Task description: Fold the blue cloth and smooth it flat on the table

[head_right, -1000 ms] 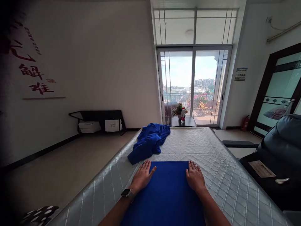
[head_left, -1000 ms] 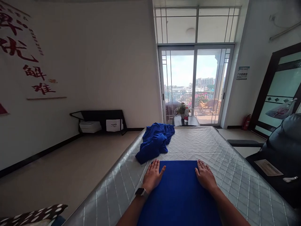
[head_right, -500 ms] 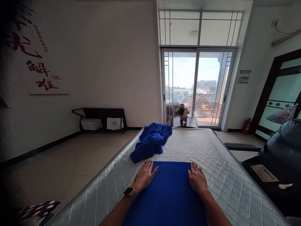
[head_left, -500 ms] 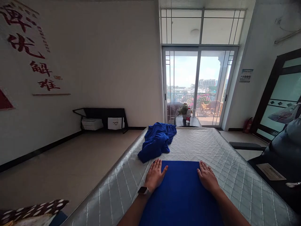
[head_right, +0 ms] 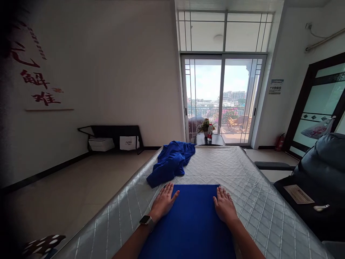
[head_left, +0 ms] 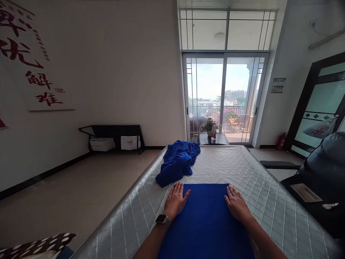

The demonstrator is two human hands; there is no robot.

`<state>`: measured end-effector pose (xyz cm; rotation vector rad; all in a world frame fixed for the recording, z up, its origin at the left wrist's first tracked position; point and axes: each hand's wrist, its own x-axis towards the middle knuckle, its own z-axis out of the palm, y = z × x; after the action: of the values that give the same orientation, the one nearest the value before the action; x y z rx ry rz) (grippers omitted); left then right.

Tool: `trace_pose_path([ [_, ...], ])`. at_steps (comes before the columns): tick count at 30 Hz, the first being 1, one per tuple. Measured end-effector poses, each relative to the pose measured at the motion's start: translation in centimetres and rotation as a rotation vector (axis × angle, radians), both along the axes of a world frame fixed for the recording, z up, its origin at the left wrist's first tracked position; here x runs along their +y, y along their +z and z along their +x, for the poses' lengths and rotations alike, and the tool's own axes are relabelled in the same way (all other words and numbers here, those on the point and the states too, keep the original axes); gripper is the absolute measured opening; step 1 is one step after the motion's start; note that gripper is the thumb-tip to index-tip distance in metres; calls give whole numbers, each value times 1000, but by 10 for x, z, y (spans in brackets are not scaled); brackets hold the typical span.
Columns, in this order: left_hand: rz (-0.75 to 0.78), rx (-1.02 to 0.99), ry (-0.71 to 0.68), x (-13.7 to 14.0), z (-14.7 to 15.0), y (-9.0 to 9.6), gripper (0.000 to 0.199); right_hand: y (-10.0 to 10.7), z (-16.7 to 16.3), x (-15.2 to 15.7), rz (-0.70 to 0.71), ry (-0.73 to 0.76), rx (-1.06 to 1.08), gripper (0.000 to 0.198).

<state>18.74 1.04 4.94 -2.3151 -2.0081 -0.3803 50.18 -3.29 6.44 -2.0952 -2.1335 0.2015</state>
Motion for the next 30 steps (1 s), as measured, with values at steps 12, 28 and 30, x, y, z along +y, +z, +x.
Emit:
trace_pose_path([
  [12, 91, -7, -29, -15, 10, 16, 79, -2, -3, 0, -34, -25, -42, 67],
  [28, -40, -138, -442, -42, 184, 10, 68, -6, 2, -1, -23, 16, -73, 64],
  [30, -49, -128, -409, -41, 168, 11, 69, -5, 0, -1, -23, -4, -64, 65],
])
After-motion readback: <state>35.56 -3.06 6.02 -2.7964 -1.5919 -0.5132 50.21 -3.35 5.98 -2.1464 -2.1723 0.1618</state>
